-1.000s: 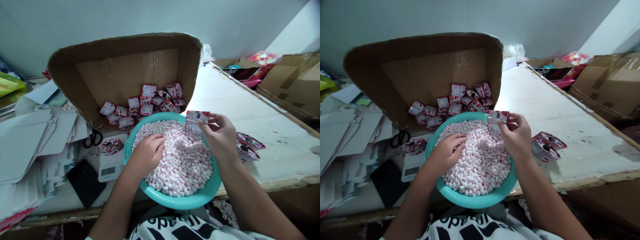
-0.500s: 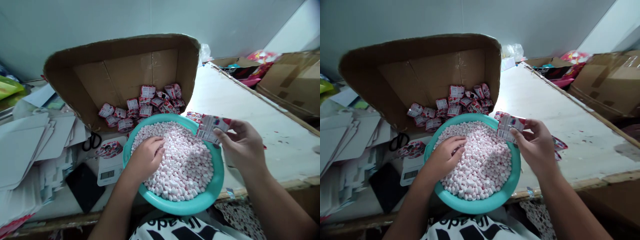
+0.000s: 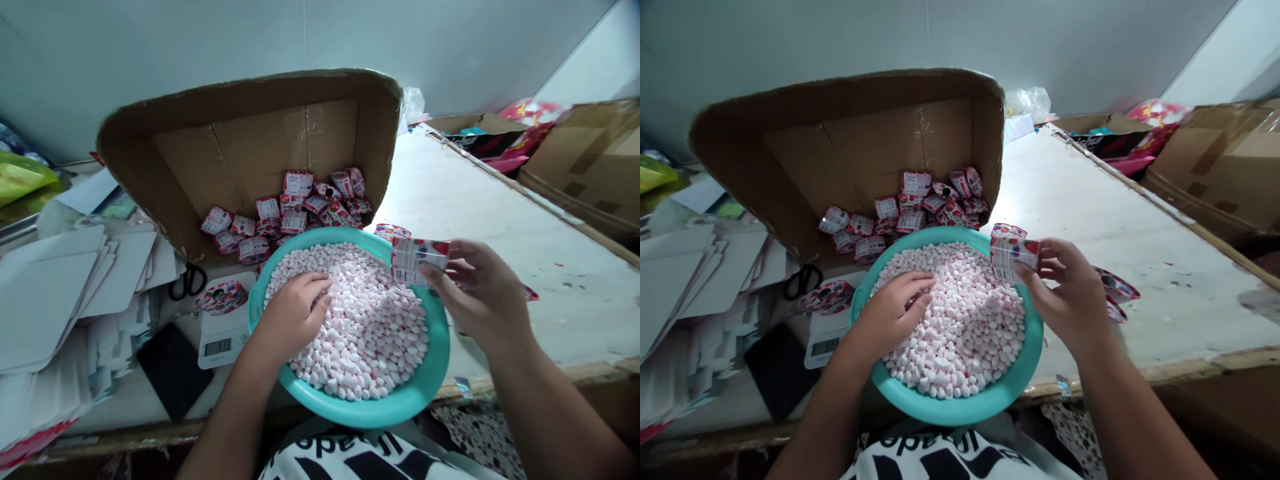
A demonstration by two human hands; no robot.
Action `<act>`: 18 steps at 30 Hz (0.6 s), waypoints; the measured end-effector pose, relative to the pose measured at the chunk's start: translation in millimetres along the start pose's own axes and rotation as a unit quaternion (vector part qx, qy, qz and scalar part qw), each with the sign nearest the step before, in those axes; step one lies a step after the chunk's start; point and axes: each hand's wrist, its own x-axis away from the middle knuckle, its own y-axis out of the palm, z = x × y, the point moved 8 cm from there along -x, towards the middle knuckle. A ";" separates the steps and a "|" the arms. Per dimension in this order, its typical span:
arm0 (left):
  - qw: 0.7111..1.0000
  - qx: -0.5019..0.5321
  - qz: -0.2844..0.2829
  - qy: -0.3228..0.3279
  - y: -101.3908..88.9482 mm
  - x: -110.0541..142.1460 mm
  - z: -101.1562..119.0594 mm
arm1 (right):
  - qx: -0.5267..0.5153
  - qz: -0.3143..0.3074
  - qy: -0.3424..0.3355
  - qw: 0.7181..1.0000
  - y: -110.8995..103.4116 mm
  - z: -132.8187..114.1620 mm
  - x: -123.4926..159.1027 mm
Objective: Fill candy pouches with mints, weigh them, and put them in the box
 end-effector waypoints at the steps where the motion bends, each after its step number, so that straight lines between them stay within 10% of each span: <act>1: 1.000 -0.001 0.000 0.000 0.0 0.0 0.3 | 0.004 0.009 -0.003 1.000 -1.9 0.2 0.3; 18: 1.000 0.009 -0.001 -0.005 1.3 -0.5 -2.2 | -0.013 -0.015 0.001 1.000 -9.1 5.2 6.5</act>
